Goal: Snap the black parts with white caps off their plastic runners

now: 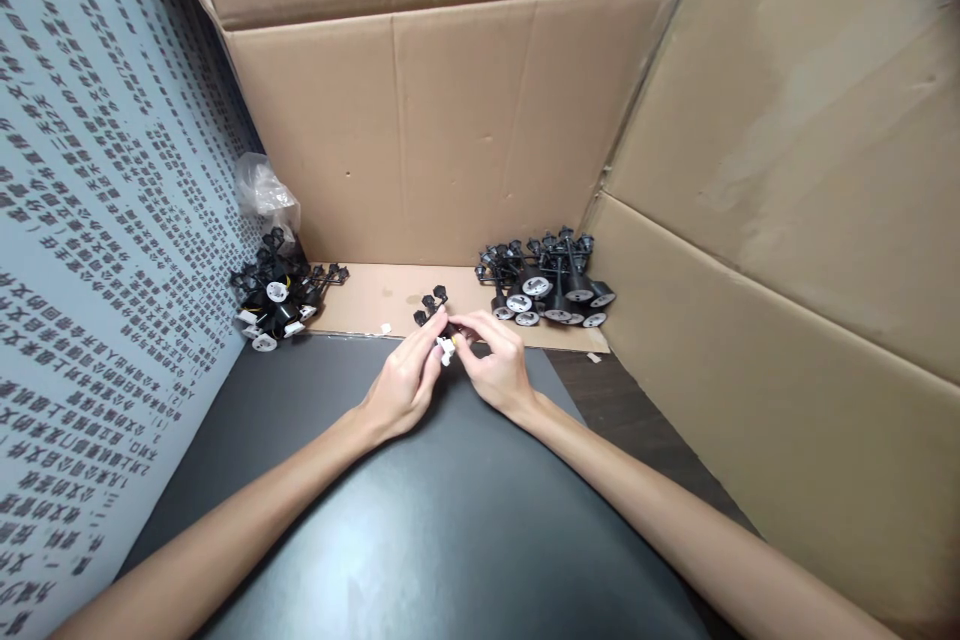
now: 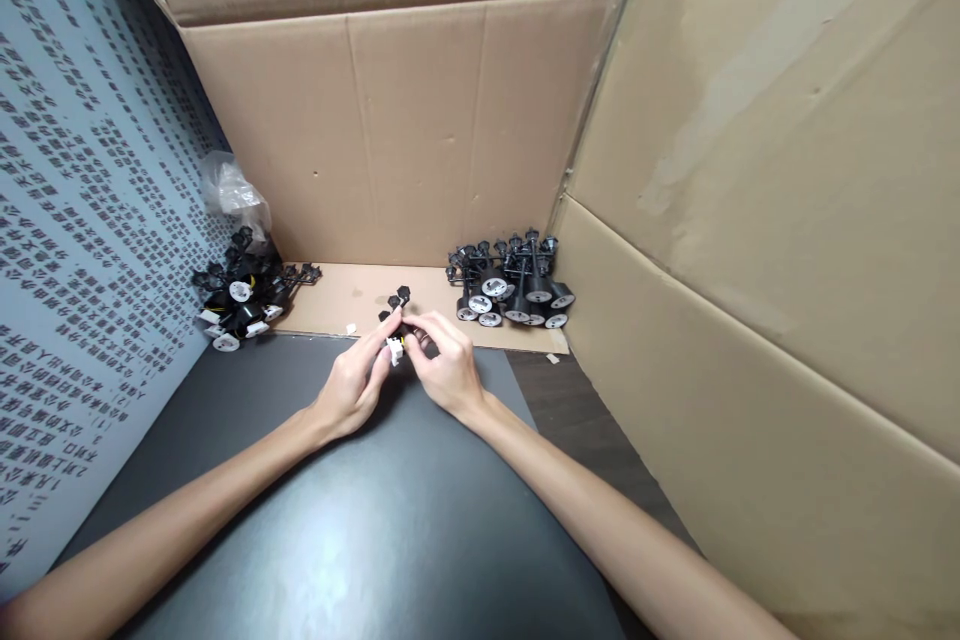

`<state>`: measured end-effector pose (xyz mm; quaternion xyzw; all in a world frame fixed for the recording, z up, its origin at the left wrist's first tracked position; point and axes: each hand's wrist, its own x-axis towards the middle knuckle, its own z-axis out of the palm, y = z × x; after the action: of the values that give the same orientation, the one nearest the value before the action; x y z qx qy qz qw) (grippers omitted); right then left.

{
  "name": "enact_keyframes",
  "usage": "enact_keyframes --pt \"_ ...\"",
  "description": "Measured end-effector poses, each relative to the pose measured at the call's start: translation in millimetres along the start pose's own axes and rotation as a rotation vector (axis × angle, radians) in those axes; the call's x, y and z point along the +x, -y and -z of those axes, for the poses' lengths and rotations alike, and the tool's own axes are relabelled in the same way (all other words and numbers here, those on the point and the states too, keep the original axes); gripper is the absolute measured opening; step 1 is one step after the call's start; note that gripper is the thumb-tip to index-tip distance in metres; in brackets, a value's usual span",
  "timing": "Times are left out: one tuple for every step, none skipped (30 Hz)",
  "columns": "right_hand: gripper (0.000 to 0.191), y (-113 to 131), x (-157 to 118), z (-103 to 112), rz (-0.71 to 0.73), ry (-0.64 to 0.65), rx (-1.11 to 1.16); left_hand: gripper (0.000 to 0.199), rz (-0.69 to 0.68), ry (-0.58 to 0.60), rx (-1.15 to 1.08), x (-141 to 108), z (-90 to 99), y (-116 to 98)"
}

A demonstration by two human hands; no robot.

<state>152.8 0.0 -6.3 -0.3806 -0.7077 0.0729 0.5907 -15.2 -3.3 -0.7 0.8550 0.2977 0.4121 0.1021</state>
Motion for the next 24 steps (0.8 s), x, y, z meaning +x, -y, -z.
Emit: enact_keyframes --pt "0.017 0 0 0 -0.007 0.0 0.001 0.048 -0.005 -0.006 0.004 0 -0.1 0" --pt "0.016 1 0 -1 -0.014 0.001 0.006 0.047 -0.005 -0.013 0.007 0 0.0 0" --pt "0.015 1 0 -1 -0.021 0.002 0.012 0.046 0.0 -0.018 0.007 0 0.2 0" --pt "0.014 2 -1 -2 -0.028 0.003 0.02 0.045 0.008 -0.022 0.004 0 0.6 -1" --pt "0.013 3 -1 -2 -0.035 0.004 0.027 0.044 0.017 -0.021 -0.001 0 1.1 -2" --pt "0.013 3 -1 -2 -0.042 0.005 0.035 0.043 0.025 -0.018 -0.01 0 1.7 -3" --pt "0.013 4 0 -3 -0.05 0.009 0.043 0.042 0.037 -0.014 -0.019 1 2.4 -4" --pt "0.013 5 0 -3 -0.061 0.014 0.053 0.042 0.055 -0.011 -0.03 1 3.1 -5" --pt "0.014 5 0 -3 -0.079 0.019 0.065 0.041 0.076 -0.01 -0.041 1 3.8 -6" --pt "0.014 6 0 -3 -0.104 0.02 0.079 0.041 0.102 -0.012 -0.052 1 4.3 -7" --pt "0.014 7 0 -4 -0.135 0.018 0.095 0.04 0.129 -0.016 -0.064 1 4.7 -8" --pt "0.014 7 1 -4 -0.173 0.014 0.114 0.04 0.156 -0.021 -0.073 1 4.9 -8" --pt "0.014 8 1 -5 -0.216 0.009 0.139 0.039 0.179 -0.026 -0.081 1 5.0 -9" --pt "0.013 8 2 -6 -0.262 0.004 0.17 0.039 0.199 -0.029 -0.087 1 5.0 -9" --pt "0.013 8 2 -8 -0.309 0.003 0.211 0.039 0.217 -0.033 -0.09 2 4.9 -9" --pt "0.013 8 3 -9 -0.358 0.009 0.264 0.039 0.235 -0.037 -0.092 2 4.7 -9" --pt "0.014 8 3 -10 -0.406 0.021 0.325 0.039 0.252 -0.043 -0.095 2 4.6 -9" --pt "0.016 8 4 -11 -0.453 0.036 0.387 0.039 0.269 -0.049 -0.102 3 4.6 -9" --pt "0.018 9 5 -12 -0.493 0.053 0.444 0.039 0.286 -0.06 -0.112 4 4.7 -10" --pt "0.02 10 6 -13 -0.527 0.07 0.493 0.039 0.306 -0.072 -0.126 4 4.9 -10" --pt "0.022 11 7 -13 -0.551 0.085 0.531 0.039 0.327 -0.086 -0.142 5 5.1 -10" --pt "0.024 12 8 -12 -0.567 0.095 0.557 0.039 0.348 -0.101 -0.155 5 5.4 -10" --pt "0.025 14 9 -12 -0.575 0.099 0.576 0.039 0.367 -0.116 -0.165 6 5.7 -10" --pt "0.027 16 10 -12 -0.579 0.1 0.591 0.039 0.383 -0.13 -0.171 6 5.9 -10"
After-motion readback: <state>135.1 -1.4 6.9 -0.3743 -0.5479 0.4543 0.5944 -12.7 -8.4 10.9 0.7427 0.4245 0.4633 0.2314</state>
